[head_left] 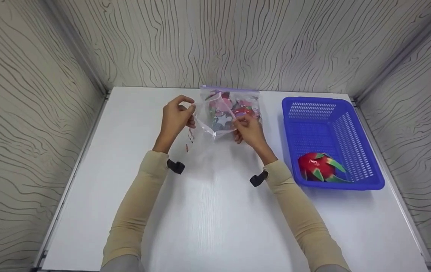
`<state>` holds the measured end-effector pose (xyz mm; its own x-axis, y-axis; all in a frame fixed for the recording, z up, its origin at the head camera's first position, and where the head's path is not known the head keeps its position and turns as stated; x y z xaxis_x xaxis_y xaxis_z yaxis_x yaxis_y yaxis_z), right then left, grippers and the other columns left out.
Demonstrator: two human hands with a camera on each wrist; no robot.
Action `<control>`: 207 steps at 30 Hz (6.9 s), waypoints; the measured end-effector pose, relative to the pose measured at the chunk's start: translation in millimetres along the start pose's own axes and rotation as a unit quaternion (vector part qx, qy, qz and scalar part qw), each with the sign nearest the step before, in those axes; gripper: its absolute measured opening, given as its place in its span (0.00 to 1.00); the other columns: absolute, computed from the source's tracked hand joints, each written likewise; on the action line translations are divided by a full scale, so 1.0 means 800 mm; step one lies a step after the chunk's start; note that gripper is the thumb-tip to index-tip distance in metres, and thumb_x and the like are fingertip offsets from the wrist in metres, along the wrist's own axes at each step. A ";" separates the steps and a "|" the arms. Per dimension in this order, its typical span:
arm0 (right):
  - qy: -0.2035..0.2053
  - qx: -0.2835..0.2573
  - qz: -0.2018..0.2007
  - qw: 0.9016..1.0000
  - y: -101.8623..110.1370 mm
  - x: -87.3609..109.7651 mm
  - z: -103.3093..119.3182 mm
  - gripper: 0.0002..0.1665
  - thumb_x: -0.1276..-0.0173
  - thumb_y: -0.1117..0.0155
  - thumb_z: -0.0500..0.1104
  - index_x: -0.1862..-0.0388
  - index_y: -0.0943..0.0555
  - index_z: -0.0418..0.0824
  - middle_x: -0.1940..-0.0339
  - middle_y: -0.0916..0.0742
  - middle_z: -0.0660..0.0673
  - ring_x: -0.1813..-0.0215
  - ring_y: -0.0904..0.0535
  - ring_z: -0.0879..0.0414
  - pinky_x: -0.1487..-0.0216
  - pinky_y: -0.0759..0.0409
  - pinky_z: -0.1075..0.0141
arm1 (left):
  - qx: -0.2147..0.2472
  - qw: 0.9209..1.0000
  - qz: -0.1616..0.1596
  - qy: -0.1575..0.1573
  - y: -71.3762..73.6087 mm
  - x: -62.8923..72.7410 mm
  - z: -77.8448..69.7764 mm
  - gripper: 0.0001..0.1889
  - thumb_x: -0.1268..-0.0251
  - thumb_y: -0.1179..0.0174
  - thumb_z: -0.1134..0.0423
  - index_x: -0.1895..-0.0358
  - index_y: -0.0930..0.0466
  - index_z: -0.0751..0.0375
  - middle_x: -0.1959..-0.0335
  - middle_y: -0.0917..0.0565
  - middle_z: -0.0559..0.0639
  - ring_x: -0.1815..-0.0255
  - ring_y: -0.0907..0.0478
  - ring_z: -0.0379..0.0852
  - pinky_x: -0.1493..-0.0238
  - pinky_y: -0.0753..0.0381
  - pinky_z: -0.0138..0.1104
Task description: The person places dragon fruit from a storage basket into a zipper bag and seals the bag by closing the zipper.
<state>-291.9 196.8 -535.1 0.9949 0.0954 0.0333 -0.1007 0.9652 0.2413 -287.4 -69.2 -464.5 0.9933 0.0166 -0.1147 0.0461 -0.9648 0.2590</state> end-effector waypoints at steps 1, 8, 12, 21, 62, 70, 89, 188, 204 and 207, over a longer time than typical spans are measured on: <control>0.000 0.002 0.008 1.000 -0.001 0.000 0.000 0.14 0.18 0.37 0.44 0.47 0.20 0.32 0.74 0.12 0.45 0.80 0.17 0.59 0.76 0.13 0.66 | 0.000 1.000 0.000 -0.003 -0.001 0.000 0.001 0.07 0.23 0.37 0.67 0.50 0.14 0.65 0.79 0.18 0.50 0.83 0.18 0.40 0.75 0.10 0.36; 0.014 0.026 0.041 0.999 -0.001 0.000 0.001 0.16 0.18 0.36 0.45 0.46 0.19 0.32 0.69 0.11 0.41 0.78 0.16 0.58 0.74 0.12 0.66 | -0.001 1.000 0.003 -0.007 -0.007 0.000 0.004 0.07 0.23 0.37 0.67 0.53 0.13 0.66 0.77 0.18 0.52 0.80 0.17 0.41 0.73 0.09 0.36; 0.021 0.022 0.046 0.998 0.002 -0.001 0.002 0.16 0.18 0.37 0.44 0.44 0.19 0.32 0.64 0.11 0.39 0.74 0.15 0.58 0.71 0.11 0.66 | -0.002 1.000 -0.001 -0.009 -0.007 0.000 0.005 0.06 0.23 0.38 0.68 0.53 0.13 0.67 0.76 0.18 0.52 0.80 0.18 0.41 0.72 0.09 0.36; 0.045 0.044 0.041 0.997 0.019 -0.002 0.009 0.16 0.18 0.37 0.41 0.41 0.19 0.31 0.53 0.12 0.30 0.64 0.13 0.54 0.62 0.10 0.65 | -0.002 1.000 0.003 -0.012 -0.009 0.000 0.012 0.07 0.22 0.38 0.67 0.52 0.15 0.68 0.76 0.18 0.51 0.80 0.18 0.41 0.72 0.09 0.36; 0.067 0.212 0.019 0.975 0.146 0.014 0.026 0.22 0.20 0.36 0.41 0.35 0.20 0.30 0.37 0.15 0.30 0.35 0.18 0.35 0.37 0.19 0.46 | 0.007 1.000 0.003 0.001 -0.018 0.003 0.023 0.07 0.23 0.38 0.67 0.52 0.16 0.68 0.77 0.17 0.51 0.81 0.17 0.41 0.73 0.09 0.36; 0.042 0.221 0.028 0.974 0.172 0.021 0.023 0.25 0.19 0.36 0.46 0.31 0.22 0.32 0.32 0.18 0.30 0.31 0.22 0.34 0.32 0.20 0.41 | 0.023 1.000 0.005 -0.005 -0.017 0.001 0.023 0.06 0.23 0.38 0.68 0.53 0.15 0.68 0.79 0.18 0.50 0.82 0.17 0.40 0.74 0.09 0.37; 0.045 0.262 0.036 0.963 0.225 0.035 0.008 0.32 0.20 0.34 0.46 0.26 0.28 0.31 0.26 0.23 0.28 0.22 0.31 0.31 0.18 0.37 0.36 | 0.023 1.000 0.003 -0.005 -0.019 0.002 0.027 0.08 0.23 0.38 0.68 0.51 0.16 0.71 0.77 0.17 0.53 0.81 0.18 0.41 0.74 0.09 0.37; -0.028 0.382 0.141 0.913 0.295 0.132 -0.077 0.57 0.38 0.22 0.57 0.19 0.37 0.34 0.21 0.35 0.22 0.25 0.39 0.19 0.33 0.30 0.20 | 0.016 1.000 0.003 -0.015 -0.017 0.012 0.031 0.06 0.21 0.39 0.67 0.52 0.15 0.66 0.77 0.20 0.51 0.82 0.19 0.41 0.74 0.10 0.37; -0.102 0.352 0.124 0.922 0.294 0.134 -0.080 0.57 0.31 0.28 0.65 0.19 0.37 0.32 0.29 0.25 0.22 0.32 0.25 0.24 0.37 0.18 0.31 | 0.004 1.000 0.004 0.003 -0.021 0.013 0.033 0.10 0.21 0.39 0.66 0.49 0.16 0.71 0.77 0.19 0.51 0.82 0.19 0.41 0.74 0.10 0.36; -0.097 0.354 0.110 0.924 0.294 0.133 -0.082 0.57 0.31 0.28 0.66 0.20 0.37 0.30 0.30 0.24 0.22 0.33 0.25 0.25 0.36 0.18 0.31 | 0.006 1.000 0.002 -0.002 -0.022 0.012 0.033 0.09 0.22 0.39 0.66 0.50 0.16 0.70 0.78 0.19 0.51 0.82 0.19 0.41 0.74 0.10 0.37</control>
<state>-209.4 449.6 -538.4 0.9364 0.1574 0.3137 -0.3487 0.5208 0.7793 -281.2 -59.4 -495.7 0.9930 0.0108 -0.1174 0.0400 -0.9677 0.2488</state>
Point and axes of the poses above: each hand's wrist, its own x-axis away from the middle knuckle, its own y-axis out of the back of the hand, z = x × y, the point moved 1 cm from there along -x, towards the middle knuckle
